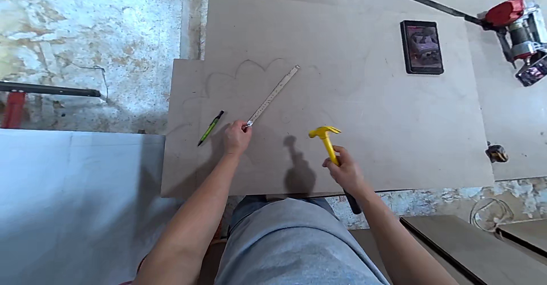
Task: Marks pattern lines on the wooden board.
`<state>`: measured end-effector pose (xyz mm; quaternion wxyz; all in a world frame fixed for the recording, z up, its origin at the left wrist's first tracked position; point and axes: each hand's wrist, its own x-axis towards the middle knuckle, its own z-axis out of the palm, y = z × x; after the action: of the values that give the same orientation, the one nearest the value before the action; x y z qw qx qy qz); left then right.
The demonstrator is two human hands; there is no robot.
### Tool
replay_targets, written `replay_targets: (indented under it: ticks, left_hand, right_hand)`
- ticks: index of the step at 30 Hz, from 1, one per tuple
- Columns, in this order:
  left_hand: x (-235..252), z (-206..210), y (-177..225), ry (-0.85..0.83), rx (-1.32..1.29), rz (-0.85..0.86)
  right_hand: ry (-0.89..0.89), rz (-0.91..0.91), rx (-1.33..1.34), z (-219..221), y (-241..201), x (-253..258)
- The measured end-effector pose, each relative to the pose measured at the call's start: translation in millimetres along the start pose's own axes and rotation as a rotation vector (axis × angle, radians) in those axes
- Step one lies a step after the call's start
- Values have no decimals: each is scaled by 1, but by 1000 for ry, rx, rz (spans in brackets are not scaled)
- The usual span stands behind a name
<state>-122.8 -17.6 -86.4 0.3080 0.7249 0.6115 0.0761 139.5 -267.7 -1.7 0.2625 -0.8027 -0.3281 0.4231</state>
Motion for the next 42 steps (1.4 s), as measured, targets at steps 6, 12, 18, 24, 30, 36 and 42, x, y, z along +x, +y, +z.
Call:
replay_targets:
  ticks: [6, 12, 18, 24, 30, 36, 42]
  left_hand:
    - [3, 3, 8, -35, -33, -31]
    - [3, 0, -1, -33, -89, 86]
    - [4, -8, 2, -100, -17, 65]
    - [7, -11, 5, -114, -2, 46]
    - [9, -14, 4, -146, -24, 36]
    - [5, -13, 0, -106, -79, 51]
    - [1, -21, -4, -183, -85, -42]
  right_hand:
    - [-50, -300, -254, 63, -71, 34]
    - [-31, -456, -246, 104, -84, 46]
    - [-34, -441, -252, 138, -87, 68]
    - [-58, -363, -264, 140, -103, 73]
    - [-60, -337, -285, 139, -104, 72]
    - [2, -389, -251, 125, -112, 59]
    - [-136, -347, -391, 128, -103, 77]
